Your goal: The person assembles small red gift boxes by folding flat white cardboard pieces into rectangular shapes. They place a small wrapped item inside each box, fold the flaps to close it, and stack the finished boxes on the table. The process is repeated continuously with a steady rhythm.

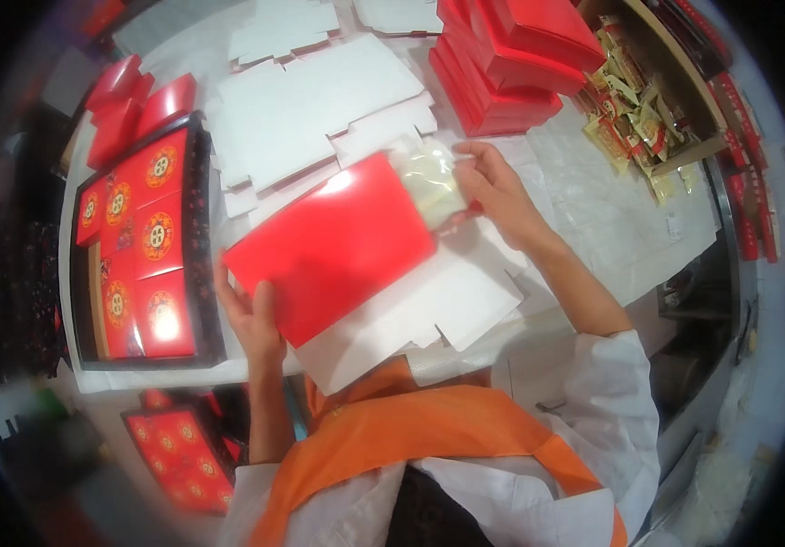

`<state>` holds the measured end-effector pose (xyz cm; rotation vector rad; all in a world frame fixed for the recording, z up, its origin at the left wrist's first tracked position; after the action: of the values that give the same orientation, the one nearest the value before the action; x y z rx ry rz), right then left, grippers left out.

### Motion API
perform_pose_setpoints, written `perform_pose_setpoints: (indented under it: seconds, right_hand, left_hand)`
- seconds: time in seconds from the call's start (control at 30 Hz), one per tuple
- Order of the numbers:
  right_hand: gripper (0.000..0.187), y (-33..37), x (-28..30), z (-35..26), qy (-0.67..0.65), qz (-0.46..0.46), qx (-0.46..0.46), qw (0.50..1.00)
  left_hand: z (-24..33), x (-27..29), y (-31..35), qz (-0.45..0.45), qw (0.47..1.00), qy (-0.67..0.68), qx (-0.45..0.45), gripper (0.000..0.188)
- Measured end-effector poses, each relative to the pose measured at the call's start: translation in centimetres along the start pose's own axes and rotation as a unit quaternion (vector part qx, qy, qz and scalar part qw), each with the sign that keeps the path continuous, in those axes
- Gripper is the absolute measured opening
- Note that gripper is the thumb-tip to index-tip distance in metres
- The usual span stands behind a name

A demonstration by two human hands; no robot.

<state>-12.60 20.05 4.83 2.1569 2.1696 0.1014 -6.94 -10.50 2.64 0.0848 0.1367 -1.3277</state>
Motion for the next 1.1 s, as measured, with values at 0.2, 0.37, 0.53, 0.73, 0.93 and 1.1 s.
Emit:
perform_pose_setpoints:
  seconds: [0.2, 0.37, 0.53, 0.73, 0.93, 1.1]
  right_hand:
    - [0.035, 2.7, -3.9, -3.5, 0.201, -0.113, 0.084, 0.969]
    - [0.037, 4.7, -3.3, -5.9, 0.201, -0.069, 0.16, 0.964]
    - [0.04, 6.9, -4.9, -4.3, 0.112, 0.018, 0.23, 0.966]
    - [0.028, 6.0, -3.2, -2.5, 0.012, 0.067, 0.178, 0.982]
    - [0.02, 8.0, -6.9, 1.8, 0.046, -0.013, 0.063, 0.997]
    - [0.005, 8.0, -8.2, 2.1, -0.042, -0.023, 0.103, 0.994]
  left_hand:
    - [-1.4, 1.0, -0.4, 0.053, 0.994, 0.085, 0.033, 0.058]
    - [-0.3, 0.3, 0.1, 0.05, 0.991, 0.121, 0.013, 0.056]
    - [-2.2, -1.0, 2.5, 0.096, 0.987, 0.126, 0.027, 0.063]
    - [-4.4, -1.3, 9.7, -0.122, 0.986, 0.042, 0.11, 0.046]
    - [-3.9, -1.2, 12.5, -0.192, 0.977, 0.025, 0.09, 0.051]
    - [-2.1, -2.1, 7.1, -0.178, 0.977, -0.12, -0.017, 0.038]
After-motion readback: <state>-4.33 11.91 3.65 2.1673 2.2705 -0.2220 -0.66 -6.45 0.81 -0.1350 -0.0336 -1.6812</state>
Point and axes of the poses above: each hand's wrist, its own y-axis away from the middle knuckle, its own x-axis out of the back of the hand, z = x × y, the point moved 7 cm from there along -y, towards the middle knuckle, and after that the axes turned 3 degrees about x, right-handed, at the moved point
